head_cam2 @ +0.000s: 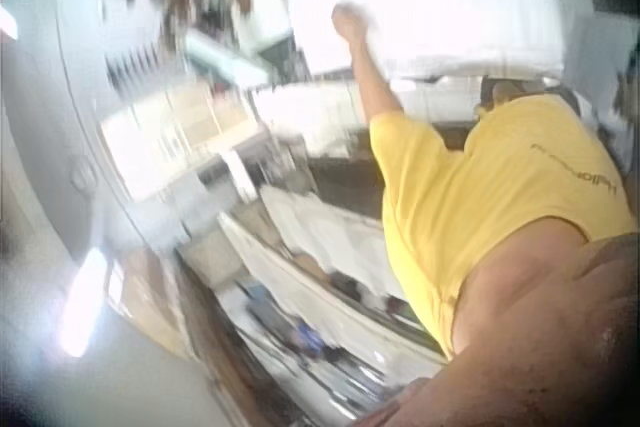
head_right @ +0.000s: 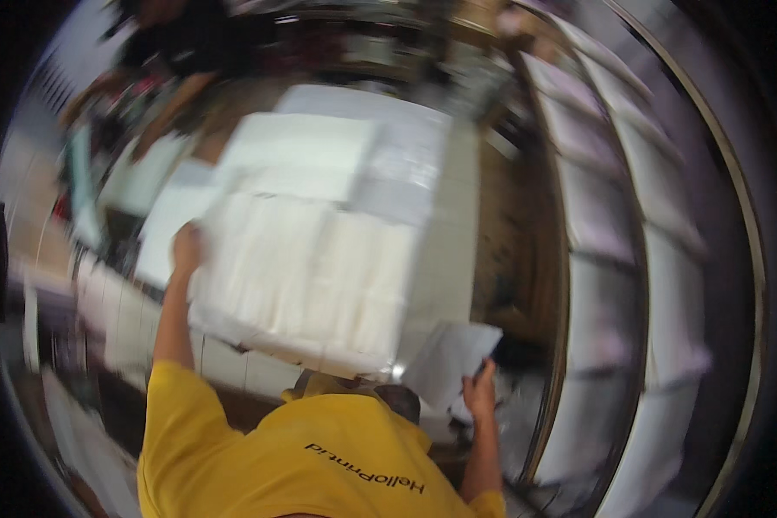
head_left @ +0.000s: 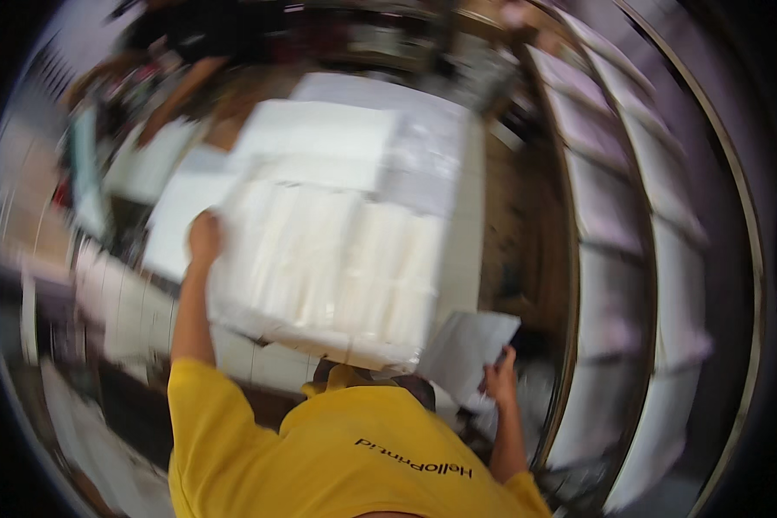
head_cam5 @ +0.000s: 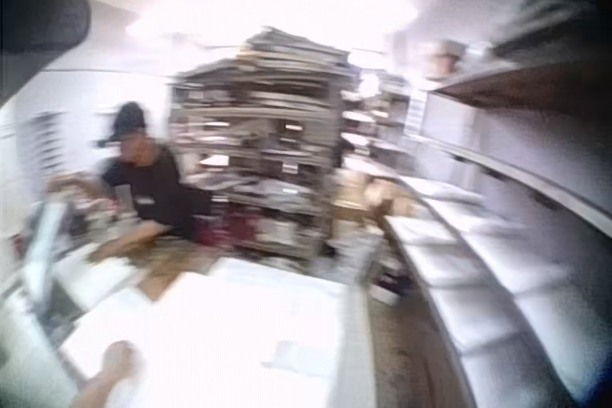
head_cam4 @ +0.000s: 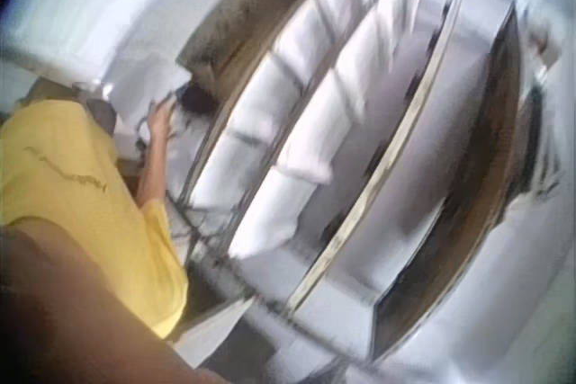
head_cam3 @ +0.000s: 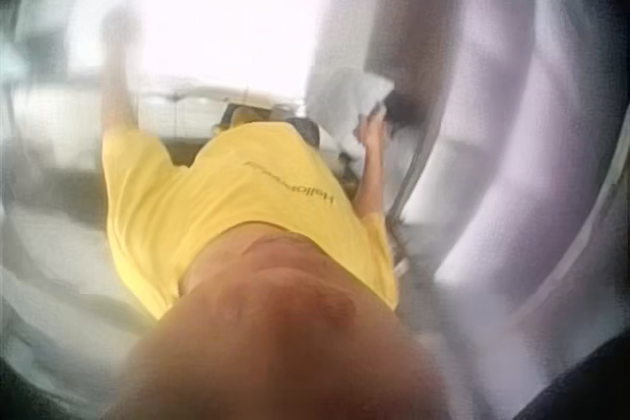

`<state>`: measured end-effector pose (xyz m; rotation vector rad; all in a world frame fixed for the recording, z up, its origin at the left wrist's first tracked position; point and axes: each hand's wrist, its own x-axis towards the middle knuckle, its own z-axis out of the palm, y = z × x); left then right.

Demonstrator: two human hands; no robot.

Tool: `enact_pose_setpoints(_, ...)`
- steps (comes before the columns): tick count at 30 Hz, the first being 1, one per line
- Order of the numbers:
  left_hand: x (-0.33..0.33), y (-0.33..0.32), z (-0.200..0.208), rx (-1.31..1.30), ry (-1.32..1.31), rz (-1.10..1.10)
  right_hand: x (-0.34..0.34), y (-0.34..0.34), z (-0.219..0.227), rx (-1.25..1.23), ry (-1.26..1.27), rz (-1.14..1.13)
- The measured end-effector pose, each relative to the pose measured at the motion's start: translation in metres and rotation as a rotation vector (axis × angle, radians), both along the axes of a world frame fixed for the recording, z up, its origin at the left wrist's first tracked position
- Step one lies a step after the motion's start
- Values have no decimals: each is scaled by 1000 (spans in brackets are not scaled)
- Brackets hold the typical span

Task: The person repeatedly picks up white sheets from a table and places them onto a nearby metal shelf. The person handles the sheets one at a time, stacking them in a pile on the shelf.

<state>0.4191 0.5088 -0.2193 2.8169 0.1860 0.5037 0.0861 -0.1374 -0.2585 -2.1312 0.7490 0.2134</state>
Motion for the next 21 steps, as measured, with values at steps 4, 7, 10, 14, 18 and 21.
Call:
enact_pose_setpoints(4,18,18,20,-65,-87,-209,-19,-52,3,-242,-231,-106)
enact_pose_setpoints(7,17,-31,80,-11,-104,-219,-49,-113,26,-85,-408,-366)
enact_pose_setpoints(10,-5,-120,136,-95,-114,-370,-100,-156,74,22,-378,-667)
enact_pose_setpoints(14,-44,-223,181,-328,-24,-554,-192,-205,88,-57,-438,-1062)
enact_pose_setpoints(18,-81,-303,194,-422,0,-678,-273,-237,61,-42,-446,-1409)
enact_pose_setpoints(21,-112,-352,203,-547,53,-769,-318,-252,31,-45,-396,-1554)
